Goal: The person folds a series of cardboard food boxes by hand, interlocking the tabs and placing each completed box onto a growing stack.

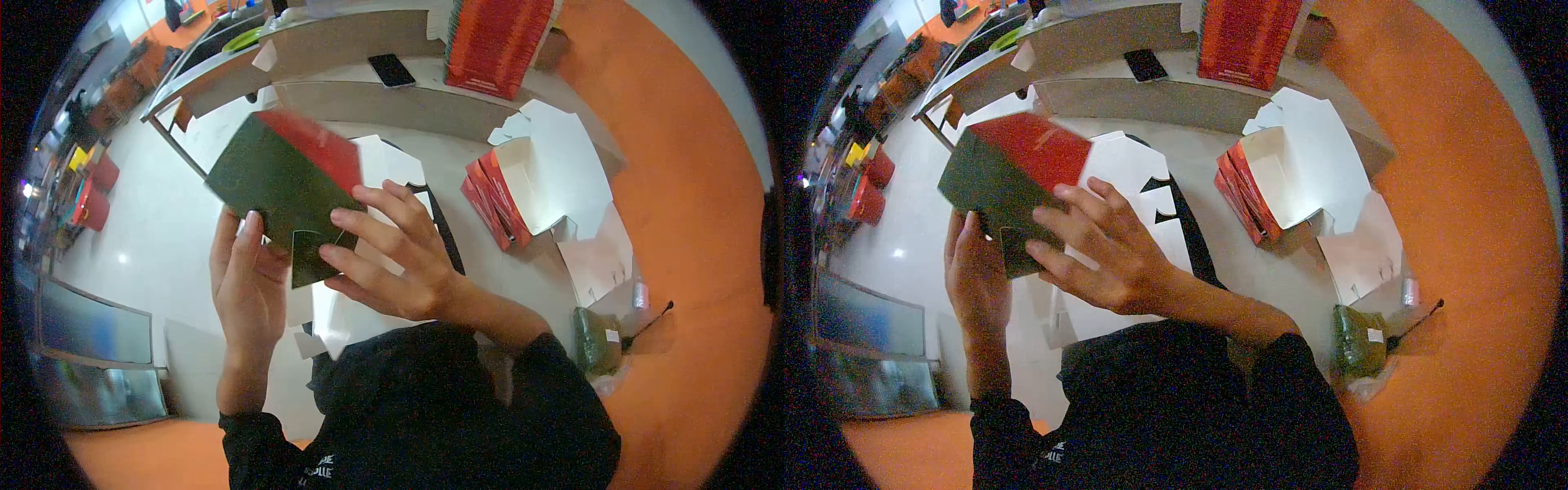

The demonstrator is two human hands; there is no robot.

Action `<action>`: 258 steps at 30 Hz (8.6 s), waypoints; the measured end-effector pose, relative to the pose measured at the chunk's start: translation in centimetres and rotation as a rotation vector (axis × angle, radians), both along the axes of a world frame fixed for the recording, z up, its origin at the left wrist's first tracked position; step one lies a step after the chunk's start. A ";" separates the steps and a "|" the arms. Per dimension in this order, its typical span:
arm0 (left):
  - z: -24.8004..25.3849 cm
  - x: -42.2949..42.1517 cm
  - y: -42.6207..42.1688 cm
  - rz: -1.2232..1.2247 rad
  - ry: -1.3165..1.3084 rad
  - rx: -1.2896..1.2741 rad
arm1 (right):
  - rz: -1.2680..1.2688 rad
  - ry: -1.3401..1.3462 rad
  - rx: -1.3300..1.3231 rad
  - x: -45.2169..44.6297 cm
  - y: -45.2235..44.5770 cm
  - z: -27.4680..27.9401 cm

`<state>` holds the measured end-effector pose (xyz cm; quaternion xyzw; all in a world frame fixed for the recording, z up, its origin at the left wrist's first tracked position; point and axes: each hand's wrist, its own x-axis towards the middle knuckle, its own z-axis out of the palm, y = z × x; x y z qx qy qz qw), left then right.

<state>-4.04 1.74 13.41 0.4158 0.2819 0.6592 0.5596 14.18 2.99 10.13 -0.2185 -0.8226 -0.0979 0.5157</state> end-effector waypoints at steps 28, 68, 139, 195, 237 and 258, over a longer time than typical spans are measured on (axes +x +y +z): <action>-2.3 2.5 0.6 -0.116 -0.170 0.030 | -0.064 -0.091 -0.101 1.3 0.8 0.1; -2.2 -0.2 0.8 0.496 0.937 0.504 | -0.043 0.289 -0.470 4.5 1.1 2.2; -6.7 -3.7 4.3 -0.097 0.471 -0.192 | -0.751 0.035 -0.341 17.4 -6.0 -0.6; -17.4 -5.9 -4.7 0.490 1.136 -0.200 | -0.610 0.294 -0.476 6.4 -1.9 -14.5; -11.5 -2.9 -1.7 0.284 1.283 -0.090 | 0.081 0.206 -1.246 0.6 -0.6 -10.2; -3.9 0.5 0.1 0.091 -0.077 -0.008 | 0.025 0.059 -0.342 0.8 -2.5 -3.2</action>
